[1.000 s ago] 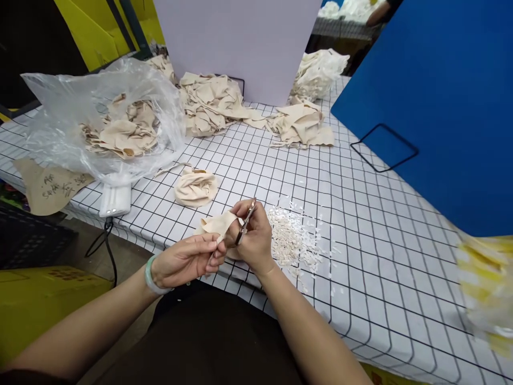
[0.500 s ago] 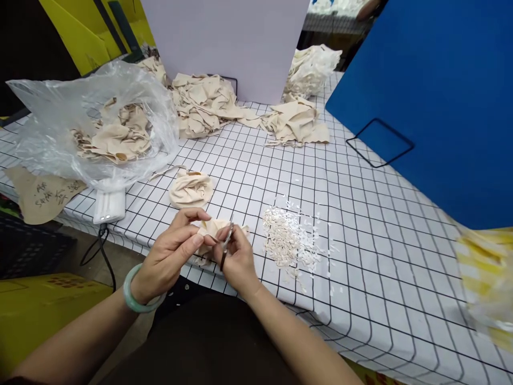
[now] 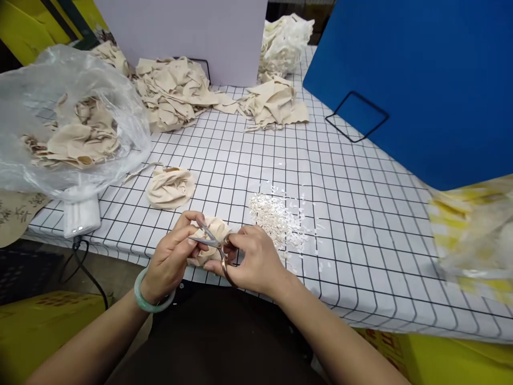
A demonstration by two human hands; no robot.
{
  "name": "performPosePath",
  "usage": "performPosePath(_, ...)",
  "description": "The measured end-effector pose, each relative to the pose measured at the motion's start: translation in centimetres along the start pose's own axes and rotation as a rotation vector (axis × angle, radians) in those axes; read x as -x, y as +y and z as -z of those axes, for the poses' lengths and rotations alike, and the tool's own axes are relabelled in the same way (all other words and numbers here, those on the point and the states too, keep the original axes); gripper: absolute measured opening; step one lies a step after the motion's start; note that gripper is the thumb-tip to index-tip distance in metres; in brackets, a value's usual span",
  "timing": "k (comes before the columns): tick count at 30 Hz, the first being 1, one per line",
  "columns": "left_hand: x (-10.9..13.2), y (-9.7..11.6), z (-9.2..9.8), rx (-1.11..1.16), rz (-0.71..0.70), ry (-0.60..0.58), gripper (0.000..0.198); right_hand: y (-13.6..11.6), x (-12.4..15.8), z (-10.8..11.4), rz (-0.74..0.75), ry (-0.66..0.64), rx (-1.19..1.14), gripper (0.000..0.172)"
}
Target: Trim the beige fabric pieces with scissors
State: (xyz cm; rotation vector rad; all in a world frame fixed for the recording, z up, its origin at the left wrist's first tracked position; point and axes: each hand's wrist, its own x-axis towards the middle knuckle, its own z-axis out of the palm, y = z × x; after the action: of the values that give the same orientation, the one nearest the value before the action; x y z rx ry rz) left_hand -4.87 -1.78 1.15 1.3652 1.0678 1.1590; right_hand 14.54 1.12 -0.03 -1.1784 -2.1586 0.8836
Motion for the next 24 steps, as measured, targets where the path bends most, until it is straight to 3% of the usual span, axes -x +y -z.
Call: performPosePath(24, -0.27, -0.76, -0.59, -0.048, -0.069, -0.085, 0.031, 0.60, 0.51, -0.63, 0.028, 0.018, 0.021, 0.052)
